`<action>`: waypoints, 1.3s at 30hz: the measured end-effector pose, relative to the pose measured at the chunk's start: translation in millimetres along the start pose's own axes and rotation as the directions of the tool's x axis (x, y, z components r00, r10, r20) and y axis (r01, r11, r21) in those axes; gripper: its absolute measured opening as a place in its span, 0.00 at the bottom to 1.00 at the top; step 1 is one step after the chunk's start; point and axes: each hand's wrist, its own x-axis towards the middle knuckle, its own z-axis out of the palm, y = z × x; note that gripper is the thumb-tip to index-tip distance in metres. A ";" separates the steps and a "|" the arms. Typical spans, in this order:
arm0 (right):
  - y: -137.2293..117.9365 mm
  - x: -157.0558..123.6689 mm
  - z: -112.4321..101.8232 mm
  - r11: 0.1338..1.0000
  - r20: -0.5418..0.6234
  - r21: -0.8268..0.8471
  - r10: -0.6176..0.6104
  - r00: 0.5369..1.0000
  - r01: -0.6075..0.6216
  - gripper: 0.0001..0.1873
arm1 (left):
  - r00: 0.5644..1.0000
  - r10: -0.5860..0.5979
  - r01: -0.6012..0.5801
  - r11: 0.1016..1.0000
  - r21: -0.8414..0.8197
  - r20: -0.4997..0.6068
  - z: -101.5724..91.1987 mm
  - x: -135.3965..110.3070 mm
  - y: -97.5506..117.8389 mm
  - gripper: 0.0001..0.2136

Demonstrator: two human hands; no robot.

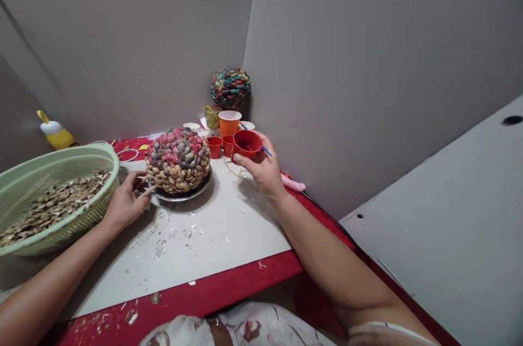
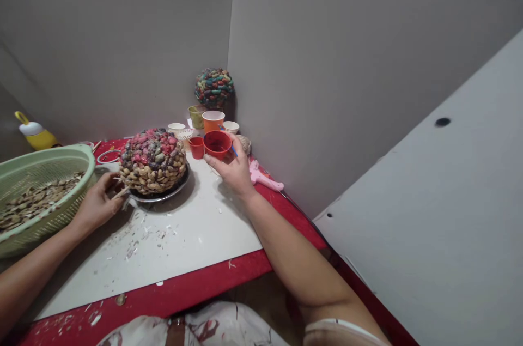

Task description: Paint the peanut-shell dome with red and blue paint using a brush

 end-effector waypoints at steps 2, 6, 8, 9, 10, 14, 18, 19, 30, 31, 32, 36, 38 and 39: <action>0.7 0.6 -0.8 1.000 -0.013 0.005 -0.001 1.000 0.001 0.38 | 1.000 0.012 -0.012 1.000 0.015 0.028 -1.5 3.2 0.6 0.24; 1.3 0.9 -0.6 1.000 -0.004 0.023 0.003 1.000 -0.003 0.37 | 0.996 0.056 -0.058 0.998 0.033 0.074 -6.3 11.9 0.5 0.22; 1.0 0.7 0.0 0.999 0.006 0.033 0.009 1.000 -0.009 0.37 | 0.993 0.092 -0.097 0.993 0.069 0.079 -7.5 16.8 -1.5 0.23; 0.8 0.5 0.2 0.999 0.007 0.036 0.013 1.000 -0.013 0.37 | 0.991 0.106 -0.113 0.989 0.097 0.076 -7.6 18.7 -2.6 0.23; 0.5 0.4 0.3 0.999 0.008 0.039 0.019 1.000 -0.019 0.38 | 0.991 0.116 -0.124 0.984 0.126 0.069 -7.4 20.2 -3.6 0.24; -1.0 -0.3 -0.3 0.999 0.010 0.029 0.033 0.999 -0.033 0.39 | 0.989 0.132 -0.142 0.971 0.191 0.062 -4.8 20.1 -3.5 0.26; -1.8 -1.2 -0.4 0.999 0.014 -0.023 0.042 0.999 -0.041 0.40 | 0.981 0.163 -0.188 0.934 0.304 0.106 -2.4 17.7 0.1 0.28; -1.7 -1.4 -0.2 0.999 0.016 -0.030 0.043 0.999 -0.043 0.40 | 0.979 0.168 -0.197 0.925 0.326 0.116 -2.2 17.4 0.6 0.30; -18.0 -9.9 5.1 1.000 0.070 -0.013 0.003 0.998 -0.002 0.37 | 0.960 0.231 -0.172 0.932 0.318 -0.158 -15.8 -53.1 24.1 0.34; -21.5 -12.8 6.1 1.000 0.090 -0.010 -0.001 0.996 0.002 0.36 | 0.937 0.280 -0.212 0.932 0.294 -0.211 -14.3 -65.4 30.6 0.34; -24.9 -16.2 7.3 1.000 0.112 -0.014 -0.001 0.994 0.003 0.36 | 0.902 0.339 -0.269 0.926 0.266 -0.268 -11.5 -76.7 37.7 0.35; -34.4 -34.1 11.6 0.999 0.236 -0.045 0.000 0.972 0.011 0.35 | 0.907 0.356 -0.375 0.926 -0.051 -0.224 10.7 -99.7 71.3 0.38; -37.9 -43.2 13.2 0.998 0.311 -0.046 -0.023 0.950 0.039 0.36 | 0.929 0.350 -0.367 0.908 -0.200 -0.117 24.7 -96.2 89.5 0.38; -39.8 -47.0 13.8 0.997 0.349 -0.043 -0.042 0.936 0.060 0.37 | 0.927 0.366 -0.374 0.894 -0.246 -0.080 31.4 -91.8 98.1 0.39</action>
